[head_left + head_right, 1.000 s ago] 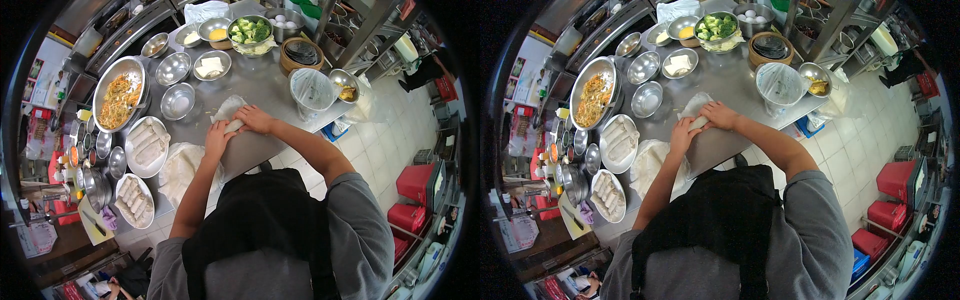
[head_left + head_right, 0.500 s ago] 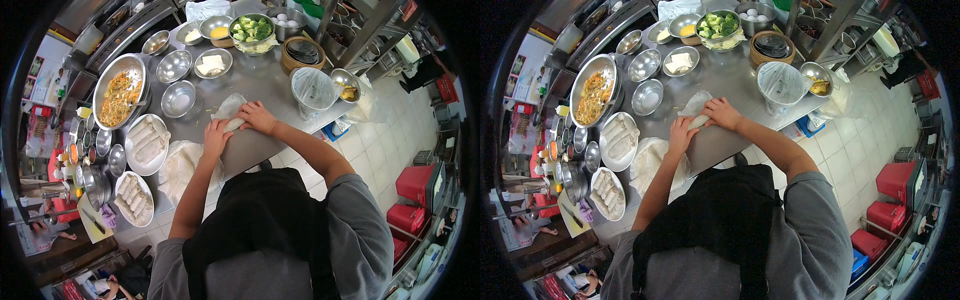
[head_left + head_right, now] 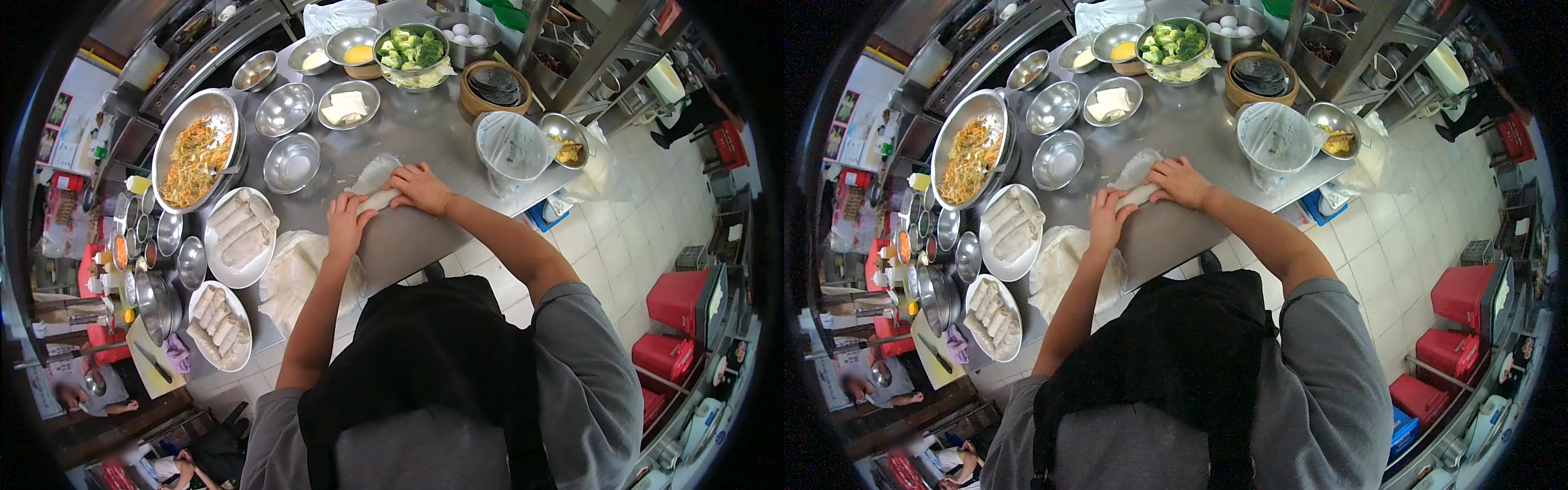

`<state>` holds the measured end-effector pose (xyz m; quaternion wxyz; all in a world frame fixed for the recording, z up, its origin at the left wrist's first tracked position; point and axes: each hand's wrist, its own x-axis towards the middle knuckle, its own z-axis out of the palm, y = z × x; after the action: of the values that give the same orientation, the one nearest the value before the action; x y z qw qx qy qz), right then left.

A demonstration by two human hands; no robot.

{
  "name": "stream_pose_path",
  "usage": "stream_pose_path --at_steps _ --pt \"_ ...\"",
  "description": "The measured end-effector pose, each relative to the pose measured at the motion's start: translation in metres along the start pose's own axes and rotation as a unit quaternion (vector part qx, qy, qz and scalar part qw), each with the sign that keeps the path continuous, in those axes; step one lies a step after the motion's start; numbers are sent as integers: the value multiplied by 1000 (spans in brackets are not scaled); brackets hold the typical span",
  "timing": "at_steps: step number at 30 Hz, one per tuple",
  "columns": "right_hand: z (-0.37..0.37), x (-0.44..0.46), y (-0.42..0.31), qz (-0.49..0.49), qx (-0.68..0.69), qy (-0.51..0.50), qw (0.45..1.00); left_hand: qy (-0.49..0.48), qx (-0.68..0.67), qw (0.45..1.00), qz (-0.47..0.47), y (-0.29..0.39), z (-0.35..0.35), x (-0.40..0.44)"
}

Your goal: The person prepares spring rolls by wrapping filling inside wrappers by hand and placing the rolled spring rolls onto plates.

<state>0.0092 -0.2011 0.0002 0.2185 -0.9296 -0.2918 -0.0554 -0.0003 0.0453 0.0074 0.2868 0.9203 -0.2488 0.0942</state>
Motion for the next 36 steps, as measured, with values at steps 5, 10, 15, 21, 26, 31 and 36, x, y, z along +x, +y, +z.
stream_pose_path --at_steps 5,10,15,21,26,31,36 --pt "-3 3 1 6 3 -7 1000 -5 70 997 12 1 -2 1" --pt "-2 8 6 3 19 -20 1000 -13 96 994 56 15 5 3" --pt "-10 36 5 -22 -28 36 999 -22 96 995 10 17 6 3" --pt "-10 166 -49 -20 18 6 1000 -14 97 995 -28 20 14 0" --pt "26 235 -61 -11 -161 -87 983 18 147 989 -22 26 18 -8" --pt "23 249 -58 16 11 -174 984 31 134 990 -30 35 14 -10" --pt "-20 209 -28 47 378 -237 894 49 145 988 -30 34 23 -12"
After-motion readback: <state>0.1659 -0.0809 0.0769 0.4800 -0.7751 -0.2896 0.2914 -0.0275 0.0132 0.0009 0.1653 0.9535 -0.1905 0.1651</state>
